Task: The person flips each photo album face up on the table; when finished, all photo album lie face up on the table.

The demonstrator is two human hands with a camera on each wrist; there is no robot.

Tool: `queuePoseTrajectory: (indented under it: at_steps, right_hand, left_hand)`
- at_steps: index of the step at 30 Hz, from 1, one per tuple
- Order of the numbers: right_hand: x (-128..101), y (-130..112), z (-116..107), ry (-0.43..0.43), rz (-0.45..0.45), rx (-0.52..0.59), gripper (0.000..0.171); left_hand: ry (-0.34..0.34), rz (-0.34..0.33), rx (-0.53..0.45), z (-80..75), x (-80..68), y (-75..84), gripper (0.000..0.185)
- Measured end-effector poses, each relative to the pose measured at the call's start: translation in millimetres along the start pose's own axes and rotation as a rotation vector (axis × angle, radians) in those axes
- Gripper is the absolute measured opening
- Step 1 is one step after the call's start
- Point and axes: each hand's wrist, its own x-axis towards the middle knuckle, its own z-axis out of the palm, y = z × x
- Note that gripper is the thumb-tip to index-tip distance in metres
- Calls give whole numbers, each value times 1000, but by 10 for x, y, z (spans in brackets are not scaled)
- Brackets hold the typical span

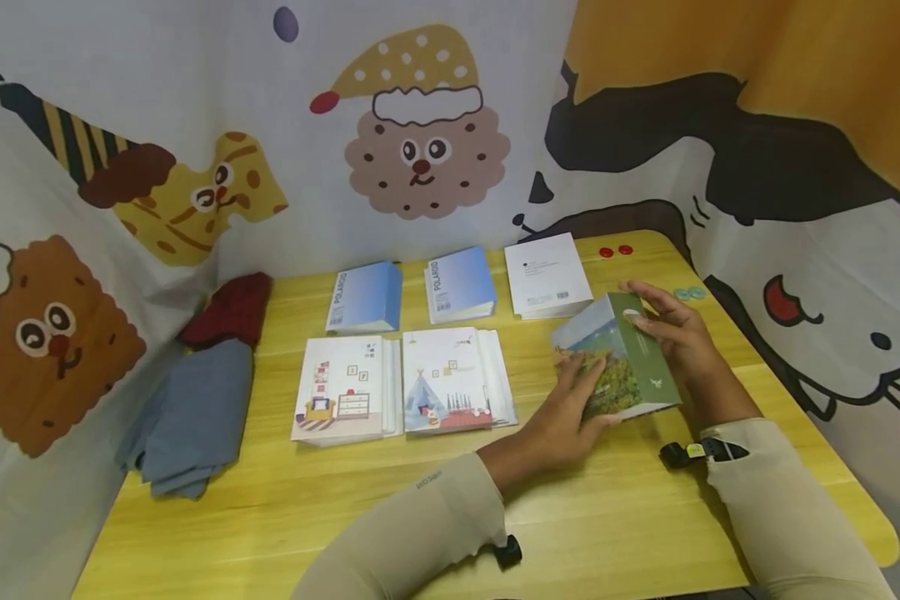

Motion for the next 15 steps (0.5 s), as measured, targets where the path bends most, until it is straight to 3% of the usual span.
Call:
queuePoseTrajectory:
  at_steps: [5,9,15]
  right_hand:
    - [27,6,32,-206,-51,131,62]
    - [31,20,51,-302,-61,186,70]
    - [42,53,54,-333,-29,78,83]
  left_hand:
    - [28,86,-39,-4,23,-16,82]
    - [65,175,-17,-10,38,-5,84]
    - [114,199,-26,-48,42,63,92]
